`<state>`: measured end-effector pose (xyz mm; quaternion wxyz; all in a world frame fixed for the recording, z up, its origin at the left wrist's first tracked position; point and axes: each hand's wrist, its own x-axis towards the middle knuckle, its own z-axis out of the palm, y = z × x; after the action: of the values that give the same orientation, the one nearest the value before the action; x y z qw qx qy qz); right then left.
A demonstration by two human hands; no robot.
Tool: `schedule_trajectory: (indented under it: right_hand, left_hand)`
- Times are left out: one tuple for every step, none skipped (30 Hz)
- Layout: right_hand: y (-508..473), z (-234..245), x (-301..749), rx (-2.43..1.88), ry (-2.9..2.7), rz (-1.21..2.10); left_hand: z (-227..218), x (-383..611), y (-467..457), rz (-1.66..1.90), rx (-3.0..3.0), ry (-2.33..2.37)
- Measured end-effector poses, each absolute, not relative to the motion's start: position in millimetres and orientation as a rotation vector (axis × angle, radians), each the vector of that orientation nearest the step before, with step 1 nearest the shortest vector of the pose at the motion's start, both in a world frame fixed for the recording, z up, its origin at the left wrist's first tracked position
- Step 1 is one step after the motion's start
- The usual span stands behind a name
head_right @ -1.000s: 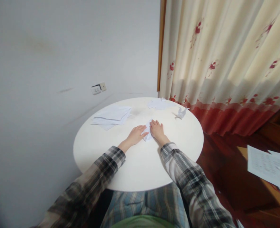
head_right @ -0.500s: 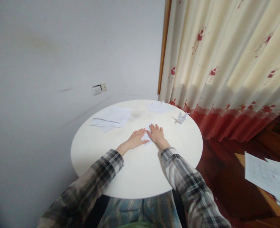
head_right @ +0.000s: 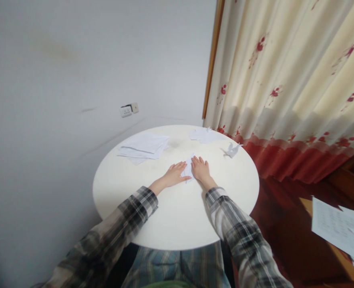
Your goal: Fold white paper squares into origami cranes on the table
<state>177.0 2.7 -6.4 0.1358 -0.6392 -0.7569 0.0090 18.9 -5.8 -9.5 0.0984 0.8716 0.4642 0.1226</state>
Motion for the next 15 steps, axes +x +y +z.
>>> schedule_trajectory:
  right_hand:
    - [2.8, -6.7, 177.0, -1.853, -2.188, 0.02]
    - [2.8, -6.9, 177.0, -1.857, -2.186, 0.018]
    - [2.8, -7.0, 176.9, -1.861, -2.185, 0.016]
    - [2.8, -7.1, 176.8, -1.864, -2.184, 0.014]
    - [2.8, -7.2, 176.7, -1.865, -2.184, 0.011]
    - [2.8, -7.4, 176.6, -1.865, -2.186, 0.007]
    - [2.8, -7.5, 176.5, -1.864, -2.187, 0.006]
    - [2.9, -7.6, 176.4, -1.863, -2.186, 0.005]
    - [2.9, -7.7, 176.3, -1.862, -2.184, 0.004]
    - [2.9, -7.9, 176.2, -1.86, -2.182, 0.004]
    - [2.9, -7.9, 176.1, -1.858, -2.178, 0.003]
    - [2.8, -8.0, 176.0, -1.855, -2.176, 0.004]
    - [2.7, -8.0, 176.0, -1.852, -2.175, 0.006]
    - [2.5, -7.9, 175.9, -1.85, -2.176, 0.01]
    - [2.4, -7.9, 175.8, -1.849, -2.179, 0.013]
  left_hand:
    - [-9.7, 18.9, -5.9, 0.367, 2.58, 1.372]
    - [-9.7, 18.8, -6.0, 0.372, 2.58, 1.372]
    - [-9.6, 18.8, -6.4, 0.379, 2.579, 1.372]
    - [-9.2, 18.8, -6.8, 0.386, 2.577, 1.372]
    - [-8.6, 18.8, -7.4, 0.391, 2.574, 1.374]
    - [-7.7, 18.8, -8.2, 0.392, 2.571, 1.376]
    - [-6.6, 18.9, -8.9, 0.389, 2.568, 1.378]
    - [-5.4, 19.0, -9.7, 0.383, 2.565, 1.381]
    - [-4.3, 19.1, -10.4, 0.374, 2.563, 1.382]
    - [-3.3, 19.2, -11.0, 0.364, 2.56, 1.385]
    - [-2.5, 19.2, -11.5, 0.356, 2.558, 1.387]
    - [-2.1, 19.1, -11.8, 0.353, 2.557, 1.388]
    - [-2.0, 19.0, -12.0, 0.355, 2.557, 1.388]
    - [-2.1, 18.9, -12.0, 0.36, 2.559, 1.387]
    - [-2.5, 18.8, -11.9, 0.366, 2.561, 1.386]
